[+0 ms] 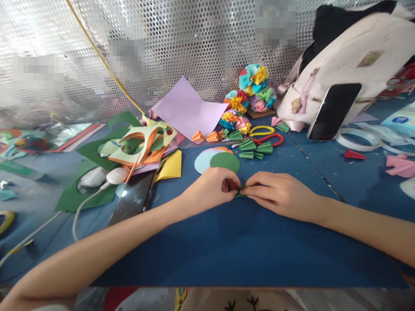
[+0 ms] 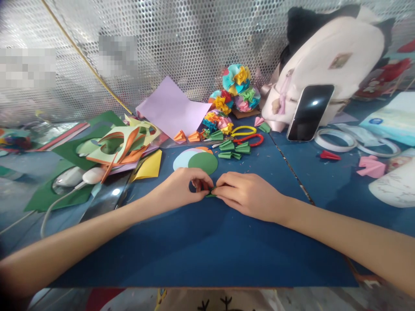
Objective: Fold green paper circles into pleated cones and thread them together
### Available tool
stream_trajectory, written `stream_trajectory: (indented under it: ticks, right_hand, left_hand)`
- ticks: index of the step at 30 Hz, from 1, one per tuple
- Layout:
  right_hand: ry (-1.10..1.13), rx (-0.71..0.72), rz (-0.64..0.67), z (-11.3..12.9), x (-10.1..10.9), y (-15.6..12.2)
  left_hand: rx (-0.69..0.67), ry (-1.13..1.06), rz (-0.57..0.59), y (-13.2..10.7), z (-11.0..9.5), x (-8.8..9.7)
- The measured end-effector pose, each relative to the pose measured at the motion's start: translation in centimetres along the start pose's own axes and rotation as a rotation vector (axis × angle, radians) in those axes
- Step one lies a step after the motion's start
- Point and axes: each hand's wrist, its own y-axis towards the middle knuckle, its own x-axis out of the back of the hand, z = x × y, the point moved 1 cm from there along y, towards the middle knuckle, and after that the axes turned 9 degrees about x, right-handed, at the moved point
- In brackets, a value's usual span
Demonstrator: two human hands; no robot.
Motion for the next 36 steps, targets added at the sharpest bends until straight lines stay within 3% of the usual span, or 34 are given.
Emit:
stream_trajectory:
  ticks: [7, 13, 18, 25, 29, 36]
  right_hand:
    - [0.342, -0.343, -0.142, -1.0, 0.2, 0.1]
    - [0.346, -0.316, -0.110, -1.0, 0.4, 0.1]
    - [0.222, -0.273, -0.124, -0.9, 0.5, 0.1]
    - [0.224, -0.223, -0.107, -0.1, 0.4, 0.2]
    - [0.245, -0.278, -0.123, 0.1, 0.6, 0.2]
    - [0.337, -0.369, -0.140, -0.3, 0.4, -0.1]
  left_hand:
    - [-0.174, 0.104, -0.148, -0.5, -0.3, -0.8]
    - [-0.266, 0.199, -0.209, -1.0, -0.8, -0.8]
    - [-0.204, 0.064, -0.114, -0.9, -0.9, -0.8]
    - [-0.077, -0.215, -0.013, -0.4, -0.6, -1.1]
    - [-0.019, -0.367, 0.100, -0.1, -0.4, -1.1]
    - [-0.167, -0.155, -0.083, -0.7, -1.0, -1.1]
